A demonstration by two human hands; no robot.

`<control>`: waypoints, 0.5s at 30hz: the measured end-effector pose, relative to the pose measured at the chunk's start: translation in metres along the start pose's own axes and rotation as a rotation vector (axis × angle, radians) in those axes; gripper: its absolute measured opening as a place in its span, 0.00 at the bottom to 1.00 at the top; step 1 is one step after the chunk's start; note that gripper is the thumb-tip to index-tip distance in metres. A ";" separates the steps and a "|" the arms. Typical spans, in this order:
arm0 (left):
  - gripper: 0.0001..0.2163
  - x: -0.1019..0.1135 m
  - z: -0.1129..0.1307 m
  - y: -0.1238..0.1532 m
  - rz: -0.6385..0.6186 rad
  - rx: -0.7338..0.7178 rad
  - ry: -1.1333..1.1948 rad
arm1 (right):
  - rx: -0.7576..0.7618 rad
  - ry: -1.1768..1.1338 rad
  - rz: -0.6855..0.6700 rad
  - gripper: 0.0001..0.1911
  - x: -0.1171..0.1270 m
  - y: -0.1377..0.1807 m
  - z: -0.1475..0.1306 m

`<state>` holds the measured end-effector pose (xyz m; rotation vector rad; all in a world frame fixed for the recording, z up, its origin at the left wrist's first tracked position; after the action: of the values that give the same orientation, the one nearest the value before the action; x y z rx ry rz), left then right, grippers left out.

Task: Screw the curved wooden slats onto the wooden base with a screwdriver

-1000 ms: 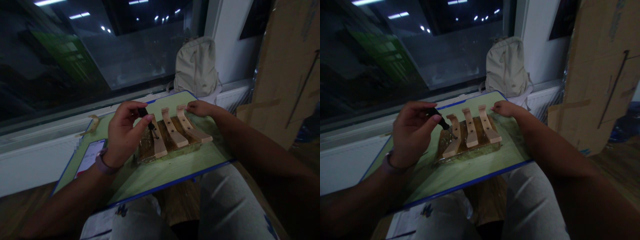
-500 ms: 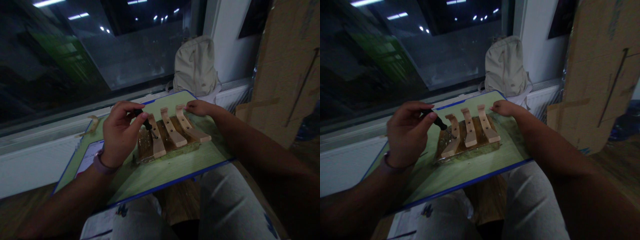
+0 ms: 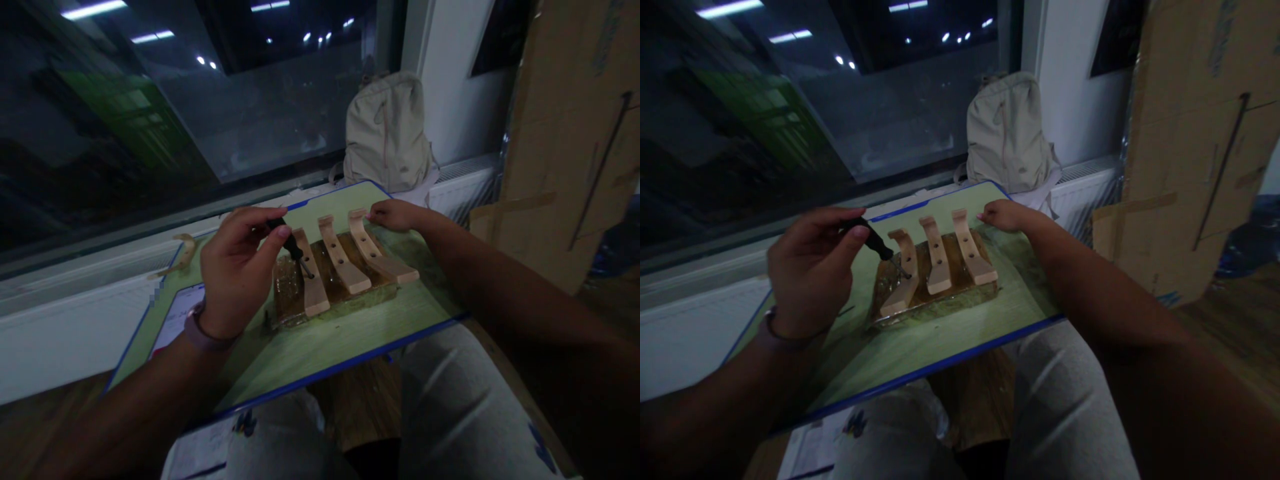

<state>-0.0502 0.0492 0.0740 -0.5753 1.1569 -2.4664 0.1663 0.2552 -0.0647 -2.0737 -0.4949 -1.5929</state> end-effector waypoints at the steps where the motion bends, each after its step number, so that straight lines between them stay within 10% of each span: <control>1: 0.11 -0.001 -0.001 0.001 -0.010 0.021 0.017 | 0.005 -0.002 0.000 0.23 0.000 0.000 0.000; 15: 0.12 -0.005 -0.006 0.003 -0.025 0.056 0.038 | 0.007 -0.026 0.001 0.23 0.001 0.001 -0.003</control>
<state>-0.0490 0.0536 0.0672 -0.5326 1.0967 -2.5328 0.1648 0.2530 -0.0631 -2.0912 -0.5086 -1.5633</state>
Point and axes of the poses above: each hand's wrist, its own y-axis away from the middle knuckle, its own x-axis out of the back of the hand, z = x × y, the point moved 10 cm from there along -y, towards the middle knuckle, and after that the axes turned 5 degrees about z, right-handed, at the moved point
